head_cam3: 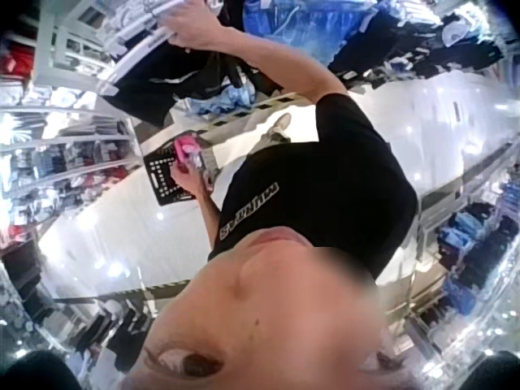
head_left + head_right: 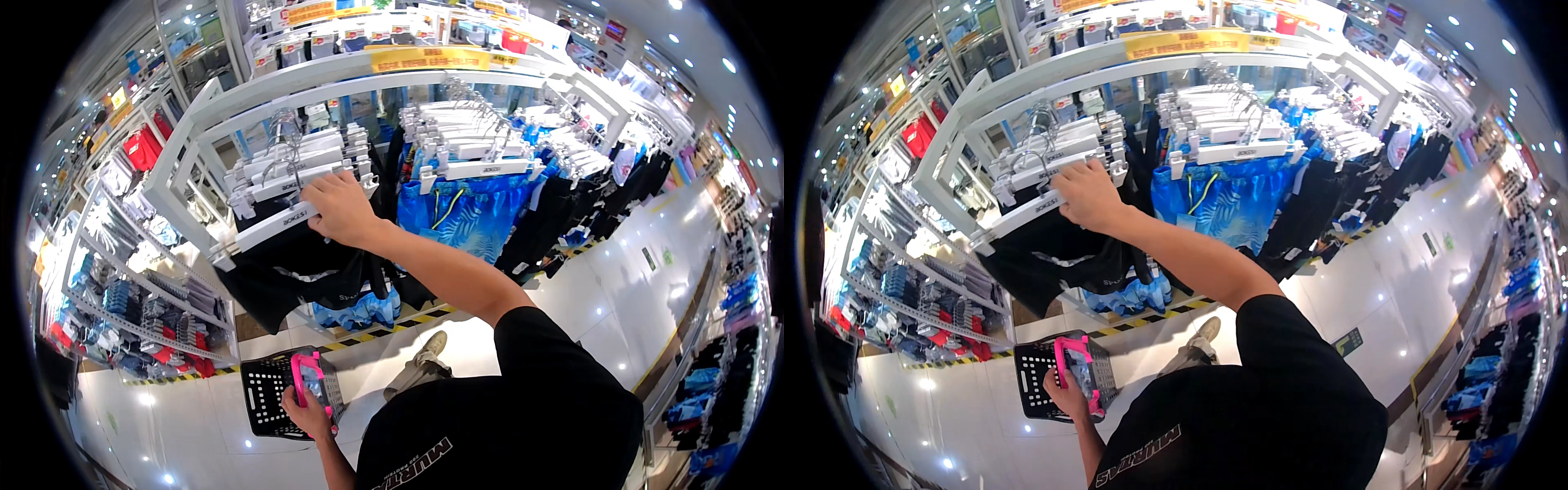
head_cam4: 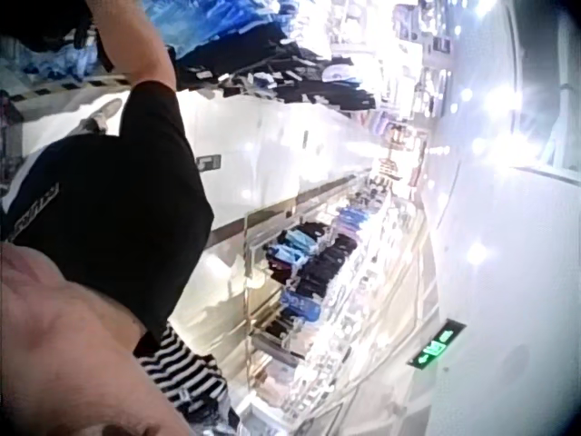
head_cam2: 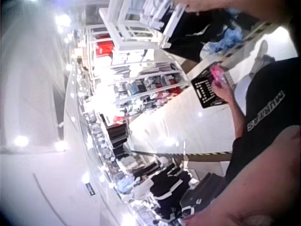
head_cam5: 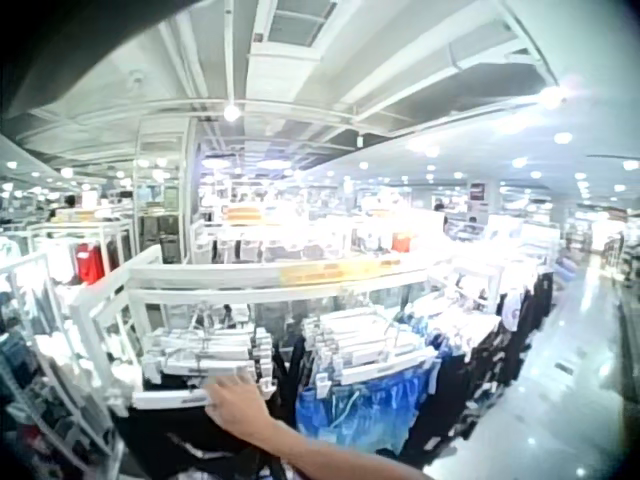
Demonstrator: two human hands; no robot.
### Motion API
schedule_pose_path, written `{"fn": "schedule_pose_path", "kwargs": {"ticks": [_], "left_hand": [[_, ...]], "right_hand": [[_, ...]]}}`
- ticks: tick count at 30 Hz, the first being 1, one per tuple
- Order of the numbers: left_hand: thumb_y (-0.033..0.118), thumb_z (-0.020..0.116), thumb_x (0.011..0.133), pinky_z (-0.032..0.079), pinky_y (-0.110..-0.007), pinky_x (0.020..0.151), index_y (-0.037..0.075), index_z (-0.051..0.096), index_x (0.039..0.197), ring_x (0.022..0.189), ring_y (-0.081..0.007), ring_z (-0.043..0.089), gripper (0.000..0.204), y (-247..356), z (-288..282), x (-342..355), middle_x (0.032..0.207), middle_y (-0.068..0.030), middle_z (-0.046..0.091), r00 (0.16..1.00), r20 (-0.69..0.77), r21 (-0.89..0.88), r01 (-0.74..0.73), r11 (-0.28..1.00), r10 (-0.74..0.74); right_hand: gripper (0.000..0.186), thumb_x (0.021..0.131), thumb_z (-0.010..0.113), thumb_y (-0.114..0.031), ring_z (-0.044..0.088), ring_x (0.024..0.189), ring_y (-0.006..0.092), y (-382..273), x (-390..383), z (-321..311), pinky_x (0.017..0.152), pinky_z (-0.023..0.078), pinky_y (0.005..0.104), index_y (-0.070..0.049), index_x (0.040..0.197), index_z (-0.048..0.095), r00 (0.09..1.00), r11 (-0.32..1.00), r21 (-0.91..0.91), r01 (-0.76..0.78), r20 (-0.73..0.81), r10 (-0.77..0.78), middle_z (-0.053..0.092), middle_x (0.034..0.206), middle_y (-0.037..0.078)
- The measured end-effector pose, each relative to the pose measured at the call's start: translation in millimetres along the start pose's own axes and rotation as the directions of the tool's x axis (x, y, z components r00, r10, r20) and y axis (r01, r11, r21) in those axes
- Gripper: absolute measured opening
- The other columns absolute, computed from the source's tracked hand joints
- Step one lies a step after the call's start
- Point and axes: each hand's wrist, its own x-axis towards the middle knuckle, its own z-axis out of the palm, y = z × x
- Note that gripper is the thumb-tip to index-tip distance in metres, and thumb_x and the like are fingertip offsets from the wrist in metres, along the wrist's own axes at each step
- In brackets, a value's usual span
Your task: The person pushes a shopping basket through a clothing store, handles shorts on hangers from display racks, and takes packaged underwear and socks from display racks while checking items in a plastic bag.
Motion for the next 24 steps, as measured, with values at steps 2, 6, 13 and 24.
{"fn": "schedule_pose_path", "kwargs": {"ticks": [2,6,13,24], "left_hand": [[0.012,0.063,0.090,0.035,-0.046,0.106,-0.006,0.056,0.121,0.122,-0.0380,0.048,0.037,3.7,-5.2,0.8,0.126,-0.0225,0.054,0.997,-0.011,-0.058,-0.074,0.996,0.074],[0.014,0.063,0.093,0.034,-0.044,0.109,-0.005,0.048,0.133,0.127,-0.0344,0.046,0.047,19.3,5.0,13.9,0.140,-0.0213,0.046,0.987,0.013,-0.123,-0.159,0.979,0.162],[0.023,0.064,0.095,0.033,-0.034,0.111,0.001,0.027,0.150,0.133,-0.0254,0.042,0.070,83.8,17.9,37.9,0.150,-0.0120,0.038,0.956,0.287,-0.690,0.247,0.680,-0.056],[0.011,0.060,0.097,0.050,-0.030,0.072,0.003,0.063,0.096,0.070,-0.0150,0.058,0.009,89.5,31.1,32.9,0.079,-0.0048,0.062,0.707,0.702,-0.704,0.670,0.234,0.088]], "right_hand": [[0.029,0.068,0.073,-0.017,0.059,0.095,0.0265,-13.7,1.7,-25.5,0.083,0.040,0.0393,-0.011,0.094,0.062,1.000,1.000,0.016,0.005,-0.019,-0.004,0.062,0.093,0.006],[0.031,0.065,0.077,-0.018,0.059,0.089,0.0243,-39.9,-8.7,-68.3,0.077,0.041,0.0367,-0.012,0.093,0.063,0.999,0.991,0.126,-0.035,-0.002,0.036,0.061,0.089,0.005],[0.036,0.075,0.078,-0.016,0.067,0.085,0.0248,-42.6,-60.4,-112.5,0.077,0.051,0.0319,-0.002,0.104,0.062,0.914,0.847,0.347,-0.403,0.104,0.392,0.068,0.095,0.011],[0.034,0.076,0.079,-0.014,0.060,0.082,0.0114,-26.3,-138.7,-152.7,0.076,0.048,0.0266,-0.002,0.104,0.062,0.735,0.647,0.388,-0.656,0.133,0.665,0.066,0.090,0.006]]}}
